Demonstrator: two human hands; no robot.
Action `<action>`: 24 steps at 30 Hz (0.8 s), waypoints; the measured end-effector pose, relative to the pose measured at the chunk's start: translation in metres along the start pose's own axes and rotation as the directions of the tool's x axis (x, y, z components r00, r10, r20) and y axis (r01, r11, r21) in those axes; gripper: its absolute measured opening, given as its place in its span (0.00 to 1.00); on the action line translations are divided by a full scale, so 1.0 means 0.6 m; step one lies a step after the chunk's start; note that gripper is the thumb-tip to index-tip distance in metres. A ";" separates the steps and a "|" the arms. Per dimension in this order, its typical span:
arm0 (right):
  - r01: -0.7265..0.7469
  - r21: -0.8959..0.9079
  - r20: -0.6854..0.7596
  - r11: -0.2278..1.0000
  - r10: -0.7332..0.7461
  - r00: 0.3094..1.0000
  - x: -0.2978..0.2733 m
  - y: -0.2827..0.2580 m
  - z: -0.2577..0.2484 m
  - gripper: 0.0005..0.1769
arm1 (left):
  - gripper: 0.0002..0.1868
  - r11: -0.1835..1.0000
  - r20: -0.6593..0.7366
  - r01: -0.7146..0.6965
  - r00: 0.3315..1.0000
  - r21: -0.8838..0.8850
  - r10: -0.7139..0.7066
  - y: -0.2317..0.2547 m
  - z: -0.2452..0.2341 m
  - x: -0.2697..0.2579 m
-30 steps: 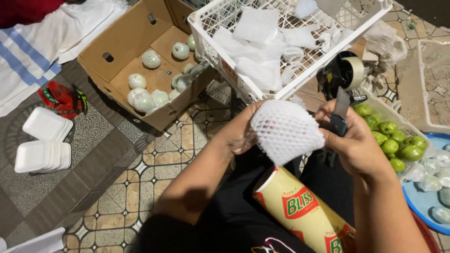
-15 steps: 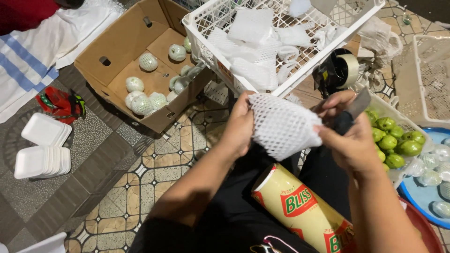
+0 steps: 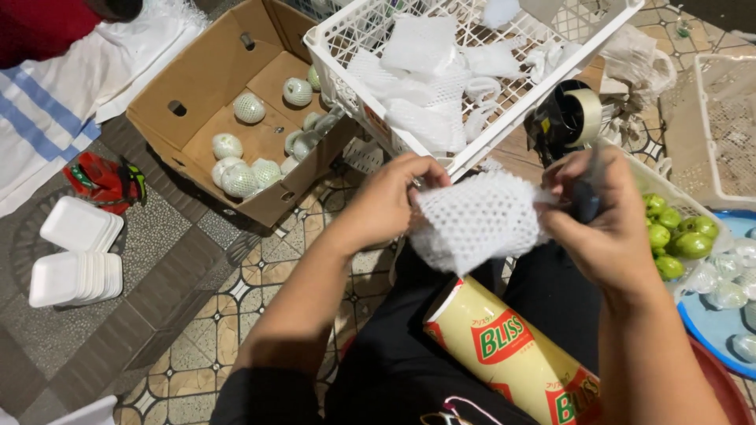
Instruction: Wrapping green fruits in protective foam nets and plastic film before placing them into storage crates.
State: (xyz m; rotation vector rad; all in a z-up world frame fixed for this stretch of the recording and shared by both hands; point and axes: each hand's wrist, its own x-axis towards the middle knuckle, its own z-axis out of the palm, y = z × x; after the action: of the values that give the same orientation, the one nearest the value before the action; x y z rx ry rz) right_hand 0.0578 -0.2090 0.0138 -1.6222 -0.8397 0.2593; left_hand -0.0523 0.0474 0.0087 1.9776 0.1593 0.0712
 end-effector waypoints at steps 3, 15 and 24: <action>-0.060 0.249 -0.117 0.967 0.091 0.989 0.001 -0.006 0.030 0.29 | 0.12 0.968 -0.016 -0.087 0.996 -0.237 0.086 -0.016 0.037 0.010; -0.369 0.373 0.080 0.851 0.367 0.927 0.010 0.010 0.078 0.39 | 0.06 0.723 -0.333 -0.151 0.936 -0.675 -0.116 -0.091 0.120 0.022; -0.237 0.621 0.088 0.748 0.233 0.968 0.005 -0.018 0.027 0.32 | 0.09 0.925 0.159 0.056 0.987 -0.375 0.004 -0.083 0.043 0.017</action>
State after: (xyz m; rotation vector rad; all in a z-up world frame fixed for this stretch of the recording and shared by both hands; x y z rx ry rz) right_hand 0.0464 -0.1947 0.0208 -1.0791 -0.4649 0.6541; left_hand -0.0431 0.0450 -0.0474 1.5855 0.0630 -0.0678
